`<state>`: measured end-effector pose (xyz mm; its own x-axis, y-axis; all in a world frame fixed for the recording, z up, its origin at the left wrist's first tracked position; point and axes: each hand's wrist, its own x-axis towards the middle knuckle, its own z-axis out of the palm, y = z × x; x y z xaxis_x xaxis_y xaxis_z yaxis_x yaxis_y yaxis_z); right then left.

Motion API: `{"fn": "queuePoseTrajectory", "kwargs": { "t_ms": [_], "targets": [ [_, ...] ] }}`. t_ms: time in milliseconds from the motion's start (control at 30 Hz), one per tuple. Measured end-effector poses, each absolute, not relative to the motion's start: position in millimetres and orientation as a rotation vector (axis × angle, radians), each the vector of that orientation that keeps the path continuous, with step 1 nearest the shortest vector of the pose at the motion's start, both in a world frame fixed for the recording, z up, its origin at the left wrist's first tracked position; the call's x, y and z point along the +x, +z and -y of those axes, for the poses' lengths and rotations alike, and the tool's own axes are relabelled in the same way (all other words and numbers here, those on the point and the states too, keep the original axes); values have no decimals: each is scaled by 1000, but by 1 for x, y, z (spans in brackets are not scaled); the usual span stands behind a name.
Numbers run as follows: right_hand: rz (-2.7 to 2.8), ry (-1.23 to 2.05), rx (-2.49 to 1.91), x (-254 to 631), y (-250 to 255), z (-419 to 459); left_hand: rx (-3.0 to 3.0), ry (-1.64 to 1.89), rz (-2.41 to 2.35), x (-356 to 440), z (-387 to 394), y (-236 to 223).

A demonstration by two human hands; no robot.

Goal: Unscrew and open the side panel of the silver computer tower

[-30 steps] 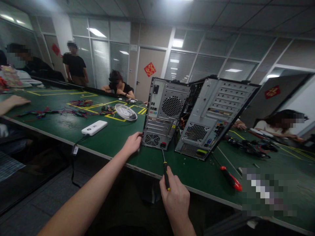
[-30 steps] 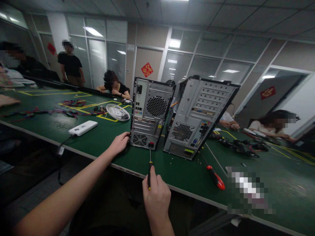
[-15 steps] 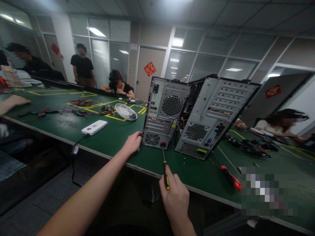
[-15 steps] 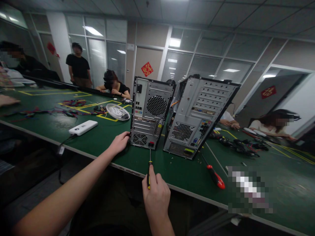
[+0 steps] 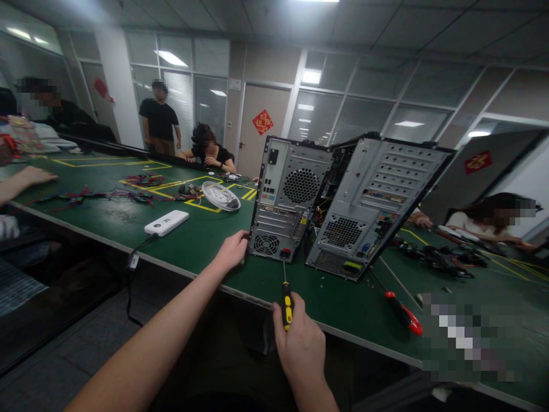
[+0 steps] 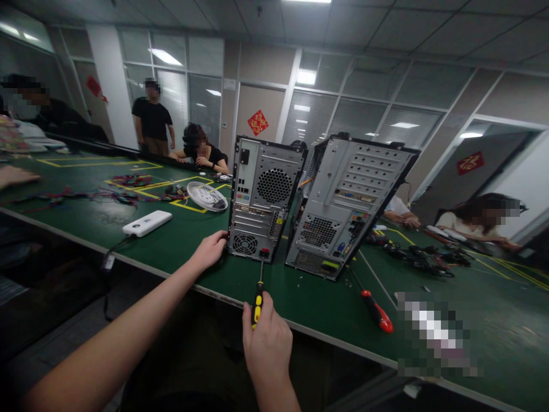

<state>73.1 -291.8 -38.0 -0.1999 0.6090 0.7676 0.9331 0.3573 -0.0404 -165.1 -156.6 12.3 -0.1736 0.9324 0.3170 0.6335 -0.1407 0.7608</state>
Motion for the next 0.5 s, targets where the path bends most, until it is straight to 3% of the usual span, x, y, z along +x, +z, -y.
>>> {"fn": "queuePoseTrajectory", "kwargs": {
  "t_ms": [500],
  "targets": [
    [1899,-659,-1292,74,-38,287,1767,1232,-1768,-166,156,12]
  ]
}}
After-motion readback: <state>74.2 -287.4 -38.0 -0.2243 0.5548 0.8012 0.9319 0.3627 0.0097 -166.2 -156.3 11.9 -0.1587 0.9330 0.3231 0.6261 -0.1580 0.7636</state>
